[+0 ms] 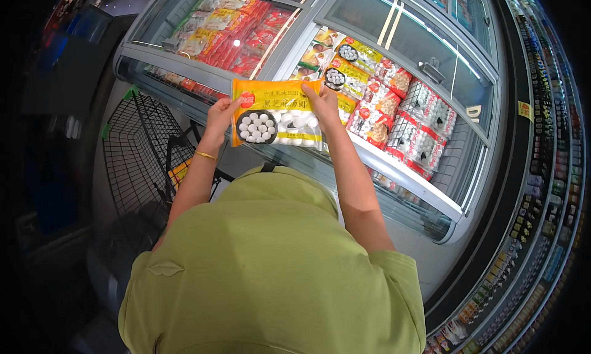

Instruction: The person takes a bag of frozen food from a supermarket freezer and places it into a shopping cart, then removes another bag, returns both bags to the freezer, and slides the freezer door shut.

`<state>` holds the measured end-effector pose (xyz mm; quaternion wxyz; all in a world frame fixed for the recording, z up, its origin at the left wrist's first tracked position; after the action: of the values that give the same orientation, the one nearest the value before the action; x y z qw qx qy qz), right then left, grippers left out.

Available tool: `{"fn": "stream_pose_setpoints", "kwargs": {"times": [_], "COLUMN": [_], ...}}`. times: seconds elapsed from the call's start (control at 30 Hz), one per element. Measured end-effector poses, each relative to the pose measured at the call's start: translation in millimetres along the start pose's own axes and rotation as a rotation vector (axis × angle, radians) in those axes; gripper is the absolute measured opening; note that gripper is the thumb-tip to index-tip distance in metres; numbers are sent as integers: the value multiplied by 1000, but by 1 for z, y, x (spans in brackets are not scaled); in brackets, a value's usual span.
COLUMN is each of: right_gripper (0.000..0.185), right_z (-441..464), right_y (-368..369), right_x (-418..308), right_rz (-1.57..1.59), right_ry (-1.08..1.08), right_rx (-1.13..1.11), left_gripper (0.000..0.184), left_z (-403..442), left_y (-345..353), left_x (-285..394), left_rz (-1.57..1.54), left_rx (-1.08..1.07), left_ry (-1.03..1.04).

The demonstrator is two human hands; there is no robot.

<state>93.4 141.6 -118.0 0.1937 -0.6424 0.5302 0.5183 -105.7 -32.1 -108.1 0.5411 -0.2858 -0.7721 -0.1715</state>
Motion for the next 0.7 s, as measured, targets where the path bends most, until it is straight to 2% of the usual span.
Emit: {"fn": "stream_pose_setpoints", "kwargs": {"times": [0.17, 0.27, 0.37, 0.43, 0.47, 0.5, 0.57, 0.7], "right_gripper": [23, 31, 41, 50, 54, 54, 55, 52], "right_z": [3, -10, -32, -46, -46, -42, -32, -31], "right_y": [1, -1, -6, -7, -8, -11, -13, -11], "right_x": [0, -15, -36, -44, -44, -37, -25, -17], "right_rz": [10, 14, -82, -369, -360, -360, -346, -261], "right_ry": [16, -38, 44, 46, 66, 66, -64, -67], "right_rx": [-17, -39, -9, -145, -129, -127, -138, -144], "left_gripper": [25, 26, 26, 26, 26, 26, 27, 26], "left_z": [0, -3, -4, -3, -2, -2, 0, -7], "left_y": [0, 1, 0, -1, -1, 0, -1, -2], "left_x": [-1, 2, 2, 0, -1, -2, -3, -5], "left_rz": [-2, 17, -9, -10, -14, -14, -52, -33], "left_rx": [31, 28, 5, 4, 8, 6, 9, 59], "left_ry": [-4, -7, 6, -4, -7, -8, 6, 43]}}
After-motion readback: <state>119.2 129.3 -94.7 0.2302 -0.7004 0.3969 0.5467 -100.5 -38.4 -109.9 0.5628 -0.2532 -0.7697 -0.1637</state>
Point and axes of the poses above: each hand's wrist, its own z-axis towards the middle knuckle, its own y-axis out of the palm, x = y × z, the point moved 2 cm from there along z, towards the middle knuckle, and after that the axes turned 6 degrees about x, right-handed, at the moved point
